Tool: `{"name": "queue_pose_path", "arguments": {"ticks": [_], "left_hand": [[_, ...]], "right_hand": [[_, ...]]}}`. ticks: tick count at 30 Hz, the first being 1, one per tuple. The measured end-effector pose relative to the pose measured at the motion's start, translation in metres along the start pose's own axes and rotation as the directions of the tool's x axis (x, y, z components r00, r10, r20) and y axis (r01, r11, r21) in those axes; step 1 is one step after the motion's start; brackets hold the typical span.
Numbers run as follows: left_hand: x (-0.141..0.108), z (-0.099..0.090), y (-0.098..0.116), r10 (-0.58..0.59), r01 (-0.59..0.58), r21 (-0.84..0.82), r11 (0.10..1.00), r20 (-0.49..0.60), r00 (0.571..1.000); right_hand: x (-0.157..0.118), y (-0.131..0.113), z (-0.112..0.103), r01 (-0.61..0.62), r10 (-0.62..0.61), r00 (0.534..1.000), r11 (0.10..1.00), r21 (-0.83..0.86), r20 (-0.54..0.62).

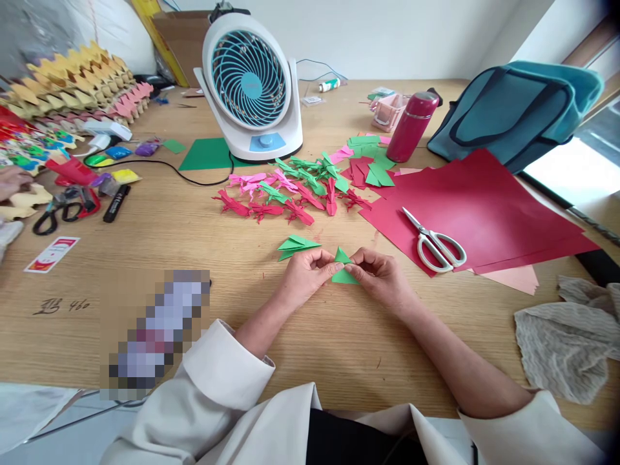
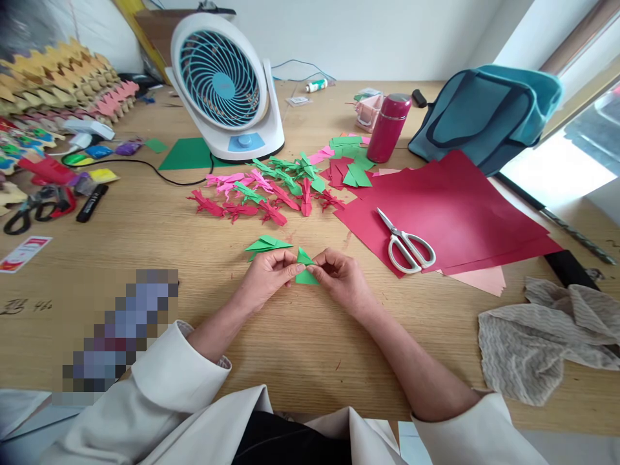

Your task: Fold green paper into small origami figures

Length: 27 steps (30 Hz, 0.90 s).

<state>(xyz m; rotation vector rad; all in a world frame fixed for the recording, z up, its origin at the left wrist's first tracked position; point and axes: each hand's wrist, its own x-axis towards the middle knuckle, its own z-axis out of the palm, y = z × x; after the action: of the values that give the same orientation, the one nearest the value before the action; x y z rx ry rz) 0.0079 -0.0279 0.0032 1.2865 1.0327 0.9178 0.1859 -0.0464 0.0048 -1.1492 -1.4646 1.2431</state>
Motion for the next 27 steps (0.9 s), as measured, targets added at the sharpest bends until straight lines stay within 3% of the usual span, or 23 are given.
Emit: {"name": "queue_pose_path", "arguments": {"ticks": [5, 14, 22, 27], "left_hand": [[0.0004, -0.0006, -0.0014, 0.007, -0.007, 0.021, 1.0, -0.037, 0.999], [-0.0002, -0.0007, 0.0049, -0.017, 0.017, -0.08, 0.997, 0.007, 1.0], [0.0, -0.001, 0.0027, 0.0, -0.002, -0.057, 0.998, -0.027, 1.0], [-0.0002, -0.0012, 0.0036, -0.061, 0.057, -0.072, 0.996, -0.056, 0.997]], "right_hand": [[-0.0007, 0.0007, -0.0005, 0.018, -0.018, 1.0, 0.999, -0.032, 0.012], [-0.0017, 0.0003, -0.0015, 0.074, -0.066, 0.995, 0.992, -0.105, 0.073], [-0.0015, 0.0029, -0.0029, 0.058, -0.046, 0.995, 0.989, -0.137, 0.091], [-0.0018, 0.0025, -0.003, 0.036, -0.025, 0.995, 0.992, -0.121, 0.093]]}}
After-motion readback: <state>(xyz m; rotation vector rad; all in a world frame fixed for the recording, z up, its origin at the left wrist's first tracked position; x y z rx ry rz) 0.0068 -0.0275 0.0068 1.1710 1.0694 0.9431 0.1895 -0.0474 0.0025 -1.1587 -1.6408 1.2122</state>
